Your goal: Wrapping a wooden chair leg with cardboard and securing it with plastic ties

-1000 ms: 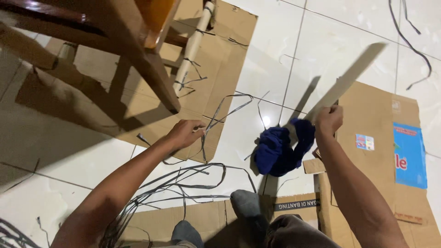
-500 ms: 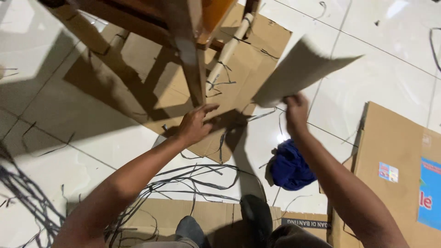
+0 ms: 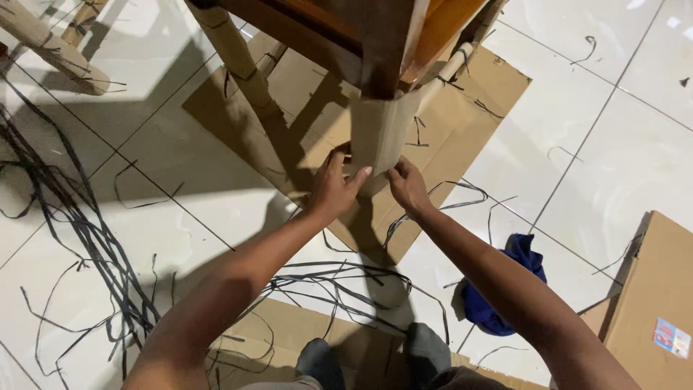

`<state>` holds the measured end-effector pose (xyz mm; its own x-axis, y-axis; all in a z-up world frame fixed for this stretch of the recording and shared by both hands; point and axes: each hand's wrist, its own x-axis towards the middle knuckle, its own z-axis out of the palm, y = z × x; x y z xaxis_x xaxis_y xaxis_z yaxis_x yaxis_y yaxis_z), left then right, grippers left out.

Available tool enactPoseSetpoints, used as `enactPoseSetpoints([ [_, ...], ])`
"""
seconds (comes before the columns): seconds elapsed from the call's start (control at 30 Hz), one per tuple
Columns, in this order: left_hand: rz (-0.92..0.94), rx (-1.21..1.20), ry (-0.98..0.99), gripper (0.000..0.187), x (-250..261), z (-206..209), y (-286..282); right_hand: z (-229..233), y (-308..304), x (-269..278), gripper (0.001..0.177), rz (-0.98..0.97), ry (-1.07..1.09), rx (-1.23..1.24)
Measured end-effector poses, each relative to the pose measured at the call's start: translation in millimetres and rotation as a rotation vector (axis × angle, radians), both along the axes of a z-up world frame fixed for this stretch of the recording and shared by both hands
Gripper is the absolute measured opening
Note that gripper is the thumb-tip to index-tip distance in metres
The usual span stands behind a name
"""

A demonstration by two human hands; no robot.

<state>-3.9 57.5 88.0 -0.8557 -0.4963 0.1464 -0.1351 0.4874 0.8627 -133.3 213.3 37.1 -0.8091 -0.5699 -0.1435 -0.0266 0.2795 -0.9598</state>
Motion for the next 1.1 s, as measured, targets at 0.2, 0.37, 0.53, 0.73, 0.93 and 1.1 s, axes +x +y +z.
enactPoseSetpoints([
  [0.2, 0.022, -0.023, 0.014, 0.076, -16.7, 50.3, 11.9, 49.1, -4.9, 10.7, 0.033, 0.041, 0.096, 0.078],
  [0.37, 0.085, -0.007, -0.027, 0.083, -31.4, 37.1, 17.8, 71.3, -13.2, 21.7, 0.029, 0.046, 0.138, 0.061],
  [0.53, 0.145, 0.006, -0.148, 0.084, -34.1, 1.1, 16.2, 80.7, -19.1, 24.1, 0.023, 0.086, 0.336, 0.099],
  [0.73, 0.111, -0.045, -0.101, 0.079, -31.2, 21.3, 18.2, 35.4, -20.0, 15.1, 0.051, 0.073, 0.503, 0.135],
  [0.93, 0.063, -0.011, -0.008, 0.086, -41.1, 45.0, 22.4, 31.8, -11.7, 11.4, 0.053, 0.055, 0.559, 0.195],
  [1.1, 0.27, 0.158, 0.031, 0.077, -77.4, -3.8, 20.3, 28.5, 14.1, 2.3, 0.064, 0.082, 0.43, 0.192],
])
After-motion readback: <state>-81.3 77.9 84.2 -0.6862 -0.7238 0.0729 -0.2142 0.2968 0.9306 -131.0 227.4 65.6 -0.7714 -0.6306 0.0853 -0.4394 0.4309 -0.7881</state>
